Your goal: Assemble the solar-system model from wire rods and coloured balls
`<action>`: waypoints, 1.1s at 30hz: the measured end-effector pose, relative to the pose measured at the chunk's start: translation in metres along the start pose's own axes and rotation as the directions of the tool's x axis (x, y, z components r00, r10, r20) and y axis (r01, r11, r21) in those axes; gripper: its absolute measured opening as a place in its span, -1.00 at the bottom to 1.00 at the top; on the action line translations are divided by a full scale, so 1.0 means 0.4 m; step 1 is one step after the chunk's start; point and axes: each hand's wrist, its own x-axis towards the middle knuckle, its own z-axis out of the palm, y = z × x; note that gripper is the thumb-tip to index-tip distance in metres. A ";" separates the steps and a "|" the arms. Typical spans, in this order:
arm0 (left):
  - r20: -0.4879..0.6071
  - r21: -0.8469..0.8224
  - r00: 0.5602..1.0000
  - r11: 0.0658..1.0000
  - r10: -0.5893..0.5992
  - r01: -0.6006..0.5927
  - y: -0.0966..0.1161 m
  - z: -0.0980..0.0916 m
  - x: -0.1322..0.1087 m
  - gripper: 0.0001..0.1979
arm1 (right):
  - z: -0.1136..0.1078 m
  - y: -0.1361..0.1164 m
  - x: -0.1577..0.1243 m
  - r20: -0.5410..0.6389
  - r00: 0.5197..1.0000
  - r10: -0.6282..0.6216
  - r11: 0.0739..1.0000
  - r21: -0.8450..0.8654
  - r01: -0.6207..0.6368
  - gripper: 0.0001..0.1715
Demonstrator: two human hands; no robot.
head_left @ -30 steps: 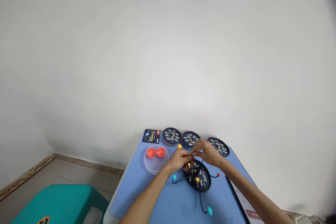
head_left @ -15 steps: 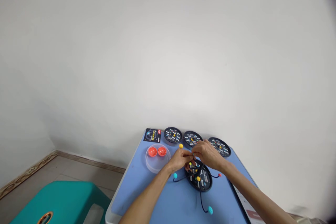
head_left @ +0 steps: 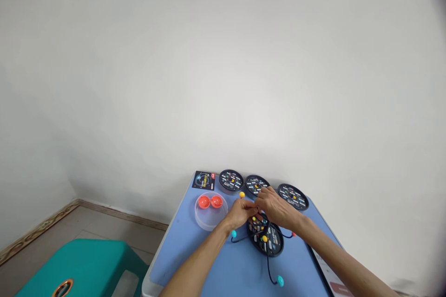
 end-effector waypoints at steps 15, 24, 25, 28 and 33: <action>0.015 0.033 0.998 0.998 -0.057 0.056 -0.013 0.008 0.009 -0.72 | 0.006 -0.003 -0.004 0.021 1.000 0.009 1.000 -0.020 -0.008 -0.72; 0.015 0.031 0.999 0.998 -0.048 0.048 0.008 0.011 -0.007 -0.64 | 0.001 -0.002 -0.007 0.033 0.999 0.004 0.999 -0.036 -0.003 -0.75; 0.005 0.026 0.999 0.999 -0.046 0.046 0.012 0.013 -0.008 -0.62 | 0.000 -0.003 -0.006 0.033 0.999 -0.003 0.999 -0.042 0.005 -0.74; -0.024 0.018 0.999 0.999 -0.037 0.037 0.019 0.018 -0.011 -0.60 | 0.001 -0.008 0.000 0.034 0.999 -0.031 0.997 -0.066 0.033 -0.73; -0.042 0.035 0.999 0.999 -0.029 0.031 0.024 0.019 -0.017 -0.58 | 0.012 -0.010 0.007 0.027 0.997 -0.069 0.990 -0.121 0.072 -0.69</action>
